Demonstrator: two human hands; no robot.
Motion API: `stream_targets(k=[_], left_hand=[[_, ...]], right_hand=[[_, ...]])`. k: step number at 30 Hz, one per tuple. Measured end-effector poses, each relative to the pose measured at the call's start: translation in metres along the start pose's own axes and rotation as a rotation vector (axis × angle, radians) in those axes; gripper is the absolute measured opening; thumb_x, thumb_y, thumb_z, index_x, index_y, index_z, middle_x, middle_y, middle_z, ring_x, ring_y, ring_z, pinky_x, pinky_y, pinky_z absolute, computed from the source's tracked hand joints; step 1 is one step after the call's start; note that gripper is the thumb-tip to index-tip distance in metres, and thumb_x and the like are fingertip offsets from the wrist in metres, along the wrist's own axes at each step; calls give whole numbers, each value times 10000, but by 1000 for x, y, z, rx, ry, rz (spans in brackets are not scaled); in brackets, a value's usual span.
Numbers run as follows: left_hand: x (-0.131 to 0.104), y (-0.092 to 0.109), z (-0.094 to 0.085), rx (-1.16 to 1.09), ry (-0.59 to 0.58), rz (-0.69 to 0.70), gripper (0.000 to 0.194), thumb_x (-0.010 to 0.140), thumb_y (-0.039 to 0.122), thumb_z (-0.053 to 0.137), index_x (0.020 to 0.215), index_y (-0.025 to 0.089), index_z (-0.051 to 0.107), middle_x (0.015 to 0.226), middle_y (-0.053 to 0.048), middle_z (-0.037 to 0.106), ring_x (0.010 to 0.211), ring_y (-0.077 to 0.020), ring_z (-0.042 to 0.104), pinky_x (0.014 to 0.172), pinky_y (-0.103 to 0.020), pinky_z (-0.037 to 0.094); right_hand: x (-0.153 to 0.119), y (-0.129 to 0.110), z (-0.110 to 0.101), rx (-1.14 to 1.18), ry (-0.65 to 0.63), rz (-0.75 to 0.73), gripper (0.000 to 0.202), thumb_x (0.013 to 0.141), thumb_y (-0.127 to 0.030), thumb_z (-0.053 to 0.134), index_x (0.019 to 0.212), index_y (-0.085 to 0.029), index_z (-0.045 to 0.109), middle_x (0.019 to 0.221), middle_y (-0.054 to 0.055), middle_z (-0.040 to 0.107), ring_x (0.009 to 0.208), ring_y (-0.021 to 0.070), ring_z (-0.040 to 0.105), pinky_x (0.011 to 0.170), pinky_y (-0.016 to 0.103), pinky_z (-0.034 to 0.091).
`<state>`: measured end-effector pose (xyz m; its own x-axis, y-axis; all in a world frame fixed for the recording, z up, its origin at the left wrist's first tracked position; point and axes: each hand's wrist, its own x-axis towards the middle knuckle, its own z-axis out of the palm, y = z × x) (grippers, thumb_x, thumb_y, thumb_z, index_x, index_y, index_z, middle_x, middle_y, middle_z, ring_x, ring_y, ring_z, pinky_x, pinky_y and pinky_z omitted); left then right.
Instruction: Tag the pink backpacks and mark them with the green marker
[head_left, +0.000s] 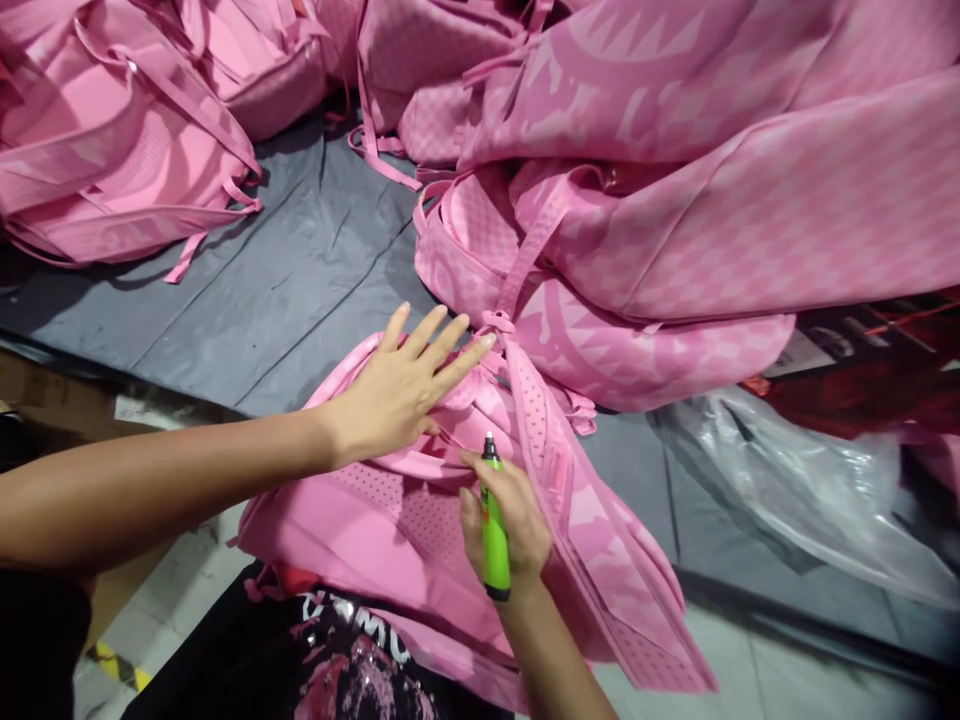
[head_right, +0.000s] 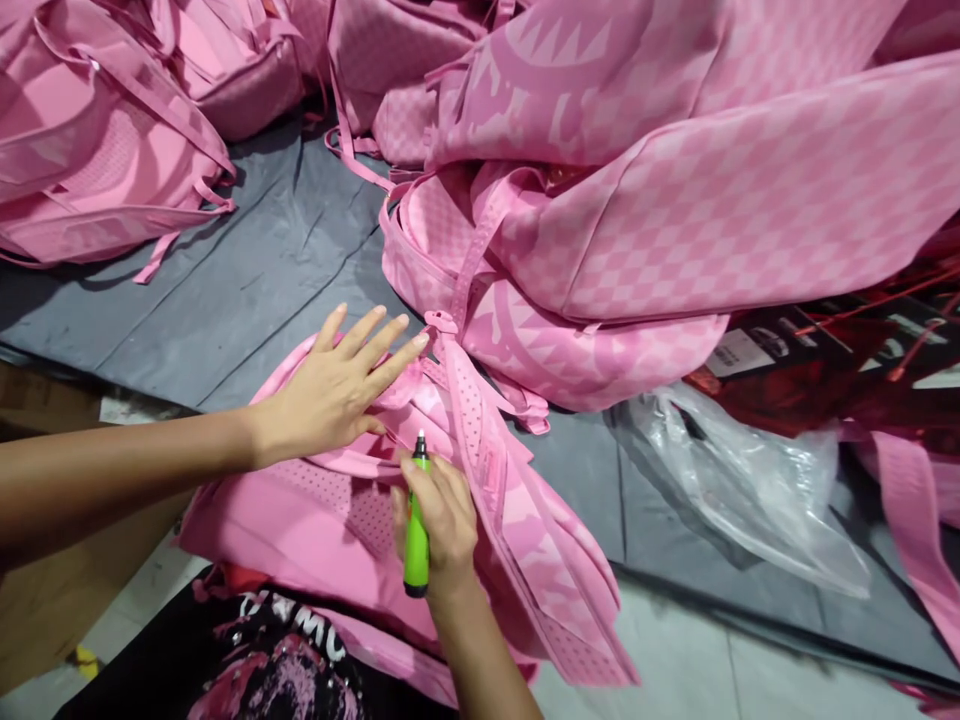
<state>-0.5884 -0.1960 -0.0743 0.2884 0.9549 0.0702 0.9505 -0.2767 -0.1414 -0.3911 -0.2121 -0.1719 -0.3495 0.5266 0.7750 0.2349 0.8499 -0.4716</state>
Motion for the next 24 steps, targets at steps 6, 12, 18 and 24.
stream_targets(k=[6, 12, 18, 24], left_hand=[[2, 3, 1, -5, -21, -38, 885, 868, 479, 600, 1551, 133, 156, 1605, -177, 215, 1444, -372, 254, 1109, -522, 287], [8, 2, 5, 2, -53, -76, 929, 837, 403, 608, 1552, 87, 105, 1621, -181, 151, 1457, -360, 215, 1094, -501, 284], [11, 1, -2, 41, -152, -113, 950, 806, 386, 676, 1550, 101, 158, 1620, -194, 144, 1442, -372, 238, 1081, -502, 301], [-6, -6, -16, 59, -171, -148, 1006, 793, 493, 707, 1562, 186, 135, 1622, -187, 139, 1441, -379, 238, 1058, -519, 327]], right_hand=[[40, 14, -13, -388, -47, 105, 637, 841, -273, 717, 1409, -158, 451, 1213, 181, 629, 1250, 352, 519, 1027, 535, 462], [79, 14, 13, -424, -549, 453, 1059, 689, -343, 839, 1505, -91, 212, 1490, 292, 335, 1416, 465, 269, 1068, 620, 384], [73, 16, 17, -405, -527, 419, 901, 714, -149, 769, 1474, -163, 285, 1392, 216, 480, 1293, 389, 462, 1045, 559, 431], [66, 17, 9, -243, -443, 489, 942, 715, -158, 754, 1507, -173, 246, 1428, 165, 478, 1346, 343, 424, 1095, 508, 408]])
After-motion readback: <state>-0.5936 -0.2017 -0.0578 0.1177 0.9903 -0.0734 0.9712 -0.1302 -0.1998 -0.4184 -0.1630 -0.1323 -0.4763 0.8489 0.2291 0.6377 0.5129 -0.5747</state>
